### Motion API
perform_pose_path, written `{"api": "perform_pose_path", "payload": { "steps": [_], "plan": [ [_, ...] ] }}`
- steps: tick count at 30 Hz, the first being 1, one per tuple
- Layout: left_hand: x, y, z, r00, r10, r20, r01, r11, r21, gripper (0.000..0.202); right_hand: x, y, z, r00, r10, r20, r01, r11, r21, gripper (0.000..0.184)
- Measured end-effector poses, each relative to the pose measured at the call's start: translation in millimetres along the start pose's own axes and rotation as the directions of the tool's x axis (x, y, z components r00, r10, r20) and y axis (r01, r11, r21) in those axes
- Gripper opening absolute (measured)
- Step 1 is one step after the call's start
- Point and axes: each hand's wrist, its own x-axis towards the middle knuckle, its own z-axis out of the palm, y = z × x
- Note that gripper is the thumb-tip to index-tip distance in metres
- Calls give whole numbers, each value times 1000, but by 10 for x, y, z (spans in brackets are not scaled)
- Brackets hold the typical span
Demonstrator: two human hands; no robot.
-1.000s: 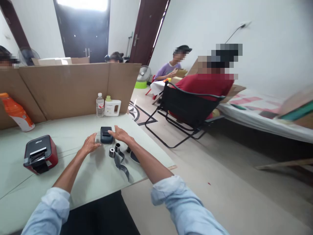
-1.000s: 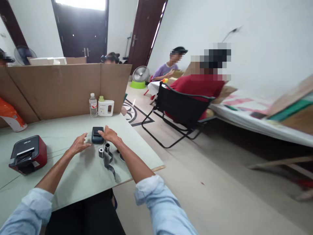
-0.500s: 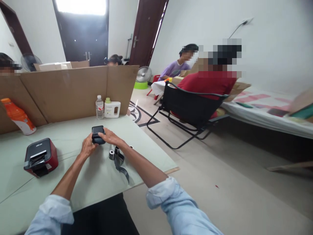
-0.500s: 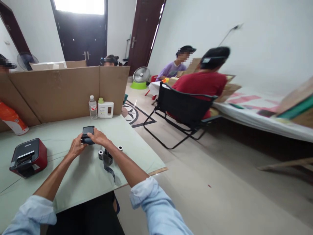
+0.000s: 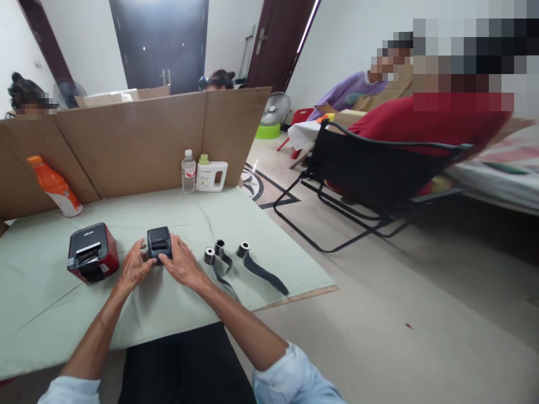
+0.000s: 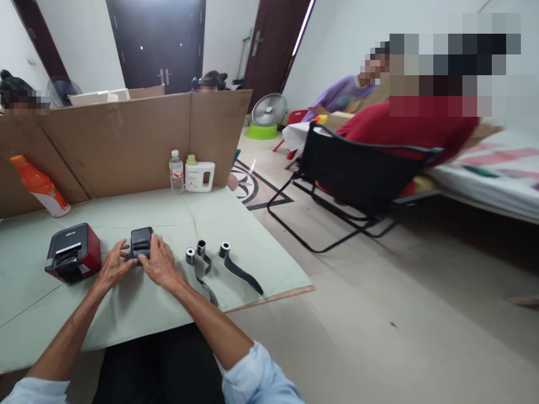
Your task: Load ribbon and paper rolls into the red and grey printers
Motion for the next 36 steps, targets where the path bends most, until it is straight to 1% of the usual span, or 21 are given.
{"api": "perform_pose_path", "payload": {
  "steps": [2, 4, 5, 6, 8, 11, 13, 15, 18, 22, 25, 31, 34, 36],
  "plan": [
    [60, -52, -49, 1000, 16, -3, -16, 1000, -17, 82, -195, -100, 41, 999, 21, -32, -21, 1000, 2, 75],
    [126, -97, -87, 999, 51, 7, -51, 998, -44, 87, -352, -150, 86, 999, -24, -34, 24, 1000, 11, 75],
    [157, -117, -99, 998, 68, 11, -67, 996, -58, 89, -399, -136, 101, 998, -49, -34, 50, 999, 13, 74],
    [183, -135, -106, 997, 79, 10, -78, 994, -71, 90, -420, -90, 104, 997, -71, -39, 71, 997, 11, 74],
    [221, -163, -105, 996, 90, 4, -89, 992, -89, 93, -392, 83, 67, 993, -93, -68, 93, 996, -6, 71],
    [228, -171, -77, 997, 78, 17, -76, 991, -107, 94, -248, 399, -47, 987, -89, -131, 86, 996, -33, 63],
    [204, -151, -46, 997, 70, 34, -66, 990, -121, 93, -152, 524, -81, 982, -97, -163, 94, 995, -27, 60],
    [169, -123, -13, 996, 83, 45, -75, 986, -148, 90, -95, 548, -43, 977, -131, -168, 132, 991, -8, 61],
    [121, -100, 20, 993, 116, 32, -108, 976, -190, 82, -83, 488, 105, 974, -180, -139, 186, 982, 34, 67],
    [82, -115, 19, 992, 124, 15, -118, 967, -225, 65, -118, 460, 257, 982, -146, -123, 153, 987, 48, 70],
    [68, -112, 13, 992, 126, 9, -120, 961, -249, 57, -137, 489, 273, 982, -150, -112, 153, 988, 25, 67],
    [92, -67, 22, 995, 95, -45, -103, 953, -286, 36, -147, 500, 249, 981, -164, -102, 165, 986, 1, 66],
    [124, -75, 12, 996, 81, -46, -91, 954, -285, 32, -150, 498, 254, 981, -164, -106, 165, 986, 3, 66],
    [138, -86, 0, 998, 64, -30, -70, 959, -274, 33, -155, 494, 254, 981, -161, -108, 162, 987, 5, 66]
  ]
}}
